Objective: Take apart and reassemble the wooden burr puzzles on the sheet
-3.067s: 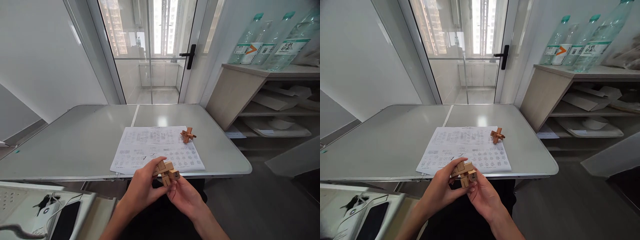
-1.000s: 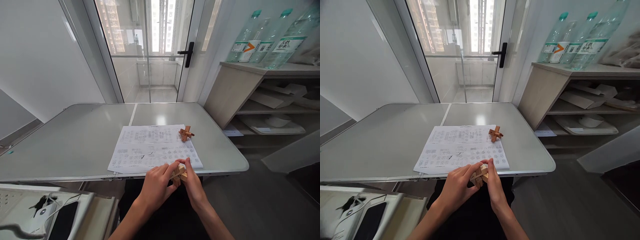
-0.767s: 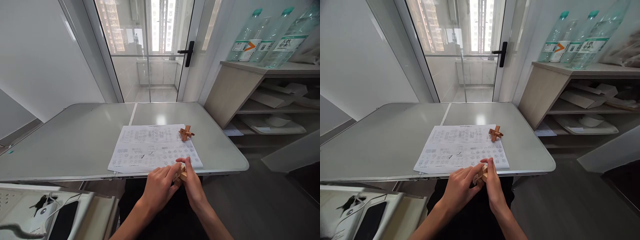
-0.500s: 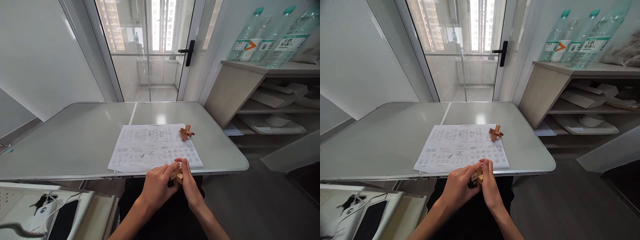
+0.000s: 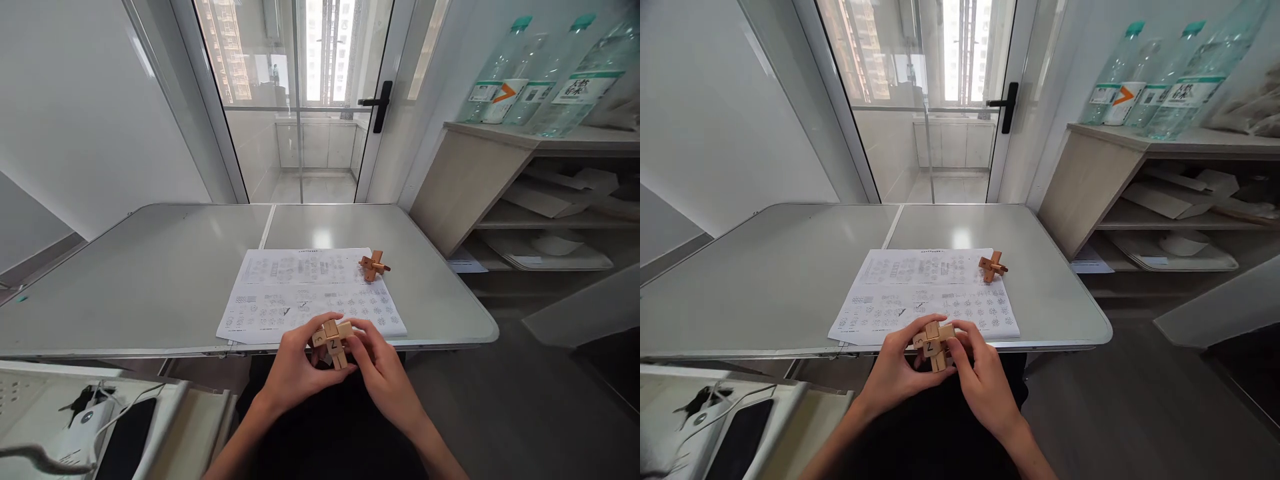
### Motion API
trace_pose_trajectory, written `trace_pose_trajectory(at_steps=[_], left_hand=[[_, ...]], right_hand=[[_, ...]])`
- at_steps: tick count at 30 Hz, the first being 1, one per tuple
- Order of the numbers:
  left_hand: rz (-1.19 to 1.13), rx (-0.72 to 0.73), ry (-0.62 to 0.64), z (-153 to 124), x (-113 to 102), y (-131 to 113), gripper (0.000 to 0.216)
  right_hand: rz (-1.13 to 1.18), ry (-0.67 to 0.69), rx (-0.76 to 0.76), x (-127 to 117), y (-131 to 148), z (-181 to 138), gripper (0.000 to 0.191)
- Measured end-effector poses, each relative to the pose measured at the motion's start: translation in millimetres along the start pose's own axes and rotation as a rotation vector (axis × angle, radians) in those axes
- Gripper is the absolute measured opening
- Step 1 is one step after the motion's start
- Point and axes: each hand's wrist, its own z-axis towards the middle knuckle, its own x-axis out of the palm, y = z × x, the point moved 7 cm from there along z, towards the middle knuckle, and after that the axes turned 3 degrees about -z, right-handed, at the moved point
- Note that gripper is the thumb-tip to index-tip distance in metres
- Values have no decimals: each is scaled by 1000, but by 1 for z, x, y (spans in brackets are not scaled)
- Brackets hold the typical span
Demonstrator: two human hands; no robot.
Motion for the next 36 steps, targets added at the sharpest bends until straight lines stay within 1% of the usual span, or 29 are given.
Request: trace_pose_trajectory(at_steps=[3,8,13,17,19,23,27,29,32,36], left_hand=[[-36,-2,35,-1,-2,-2,64],[-27,15,38,-3,-4,-7,68],[12,97,-1,-5,-7,-8,63],[45,147,-27,-5,-9,-10,58],[47,153,-31,-5,-10,-12,58],[43,119,-25,-4,-10,-11,59],[43,111,-12,-5,-9,-10,59],[43,120,-11,-6,-9,-10,59],[45,123,-2,-7,-9,-10,60],[17,104,20,-8,-9,-11,63]], right_hand=[[-43,3,-51,-4,-1,-1,33],[-135,-12,-151,-5,4,-4,25],[-218,-58,-183,-5,11,-6,23],[-218,-92,-200,-3,18,-7,22],[-212,-115,-215,-2,21,-6,22],[-239,-194,-220,-3,23,-7,20],[-151,-147,-117,3,14,-8,22],[-126,-122,-89,5,11,-9,24],[-176,-103,-121,2,14,-9,22],[-255,-68,-171,-2,24,-7,20]])
